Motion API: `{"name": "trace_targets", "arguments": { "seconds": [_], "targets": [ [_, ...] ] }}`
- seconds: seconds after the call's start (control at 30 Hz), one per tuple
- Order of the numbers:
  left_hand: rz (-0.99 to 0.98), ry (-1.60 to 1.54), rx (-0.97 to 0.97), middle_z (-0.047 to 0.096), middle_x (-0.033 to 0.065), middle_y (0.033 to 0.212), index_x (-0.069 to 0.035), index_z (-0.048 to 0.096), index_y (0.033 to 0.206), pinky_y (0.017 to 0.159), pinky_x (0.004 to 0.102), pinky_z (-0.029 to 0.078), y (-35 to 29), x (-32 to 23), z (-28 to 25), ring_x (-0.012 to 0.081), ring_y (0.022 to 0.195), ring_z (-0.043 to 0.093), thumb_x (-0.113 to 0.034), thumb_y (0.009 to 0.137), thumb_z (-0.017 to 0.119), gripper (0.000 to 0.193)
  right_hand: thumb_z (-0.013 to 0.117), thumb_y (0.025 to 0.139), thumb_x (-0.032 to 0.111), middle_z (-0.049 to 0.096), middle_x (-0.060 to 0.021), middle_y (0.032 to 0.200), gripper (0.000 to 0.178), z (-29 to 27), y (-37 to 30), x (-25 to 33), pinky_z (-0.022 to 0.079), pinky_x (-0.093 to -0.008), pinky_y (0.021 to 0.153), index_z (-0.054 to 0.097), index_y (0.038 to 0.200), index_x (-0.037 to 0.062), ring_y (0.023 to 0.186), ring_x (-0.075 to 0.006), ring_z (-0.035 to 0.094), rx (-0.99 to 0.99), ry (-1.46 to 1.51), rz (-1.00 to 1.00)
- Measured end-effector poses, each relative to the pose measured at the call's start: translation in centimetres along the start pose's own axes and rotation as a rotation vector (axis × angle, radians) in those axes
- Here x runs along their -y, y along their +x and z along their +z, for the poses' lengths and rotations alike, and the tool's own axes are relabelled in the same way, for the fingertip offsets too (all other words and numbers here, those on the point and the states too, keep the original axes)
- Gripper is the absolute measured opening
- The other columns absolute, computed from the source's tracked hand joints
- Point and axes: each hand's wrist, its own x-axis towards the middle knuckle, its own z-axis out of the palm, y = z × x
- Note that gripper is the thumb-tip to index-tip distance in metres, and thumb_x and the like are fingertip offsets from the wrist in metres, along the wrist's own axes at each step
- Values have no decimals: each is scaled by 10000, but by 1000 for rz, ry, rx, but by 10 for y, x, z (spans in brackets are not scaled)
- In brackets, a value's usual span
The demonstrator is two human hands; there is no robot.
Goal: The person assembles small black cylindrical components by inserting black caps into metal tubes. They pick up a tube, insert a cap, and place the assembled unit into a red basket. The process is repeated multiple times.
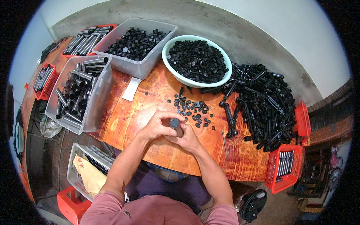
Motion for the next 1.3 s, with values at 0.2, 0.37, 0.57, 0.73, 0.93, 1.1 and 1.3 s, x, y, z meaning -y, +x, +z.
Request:
{"name": "trace_targets", "arguments": {
  "seconds": [0.2, 0.37, 0.57, 0.73, 0.93, 1.1, 1.3],
  "targets": [
    [101, -25, -233, 685, 67, 1047, -34, 666, 1232, 852, 302, 572, 4, 0, 6, 150, 956, 667, 53, 769, 792, 487, 754, 874, 87, 599, 8, 985, 344, 2, 2, -4, 477, -252, 793, 595, 1169, 12, 898, -77, 562, -26, -12, 24],
    [-27, -203, -272, 702, 112, 1090, -1, 647, 1255, 809, 310, 577, 2, -4, 9, 170, 943, 674, -231, 918, 726, 416, 734, 898, 83, 606, -17, 1026, 344, 2, 1, -4, 493, -267, 864, 586, 1198, -1, 945, -109, 595, -38, 54, 44],
    [-27, -181, -192, 712, 185, 1100, 46, 618, 1282, 903, 392, 564, 0, -5, 8, 261, 1015, 696, -484, 1015, 524, 601, 747, 884, 84, 663, -57, 1033, 290, 7, 0, 1, 535, -321, 881, 623, 1134, 6, 946, -171, 660, -103, 14, -31],
    [138, -236, -241, 703, 129, 958, 20, 638, 1188, 856, 347, 561, 3, -5, 17, 218, 923, 687, -373, 985, 624, 442, 810, 824, 114, 732, -121, 997, 382, 21, 1, -2, 573, -337, 797, 664, 1154, -13, 871, -216, 726, -363, -515, -229],
    [156, -341, -380, 543, 50, 651, -47, 569, 830, 680, 324, 508, 5, 0, 14, 180, 668, 579, -226, 1010, 642, 264, 771, 836, 198, 695, -199, 785, 242, 30, 5, 1, 552, -424, 606, 648, 963, 33, 717, -369, 717, -460, -805, -301],
    [217, -423, -427, 501, 53, 642, -85, 493, 751, 704, 351, 479, 9, 6, 17, 198, 651, 509, -343, 1006, 652, 397, 737, 822, 176, 691, -184, 780, 212, 26, 4, 1, 531, -443, 576, 620, 947, 50, 679, -372, 693, -499, -920, -302],
    [140, -450, -525, 364, -9, 559, -186, 343, 623, 758, 363, 441, 14, 5, 11, 168, 584, 390, -466, 1069, 479, 544, 691, 819, 170, 685, -128, 793, 206, 18, 8, -6, 539, -440, 534, 590, 945, 43, 632, -324, 689, -504, -1069, -385]
  ]
}}
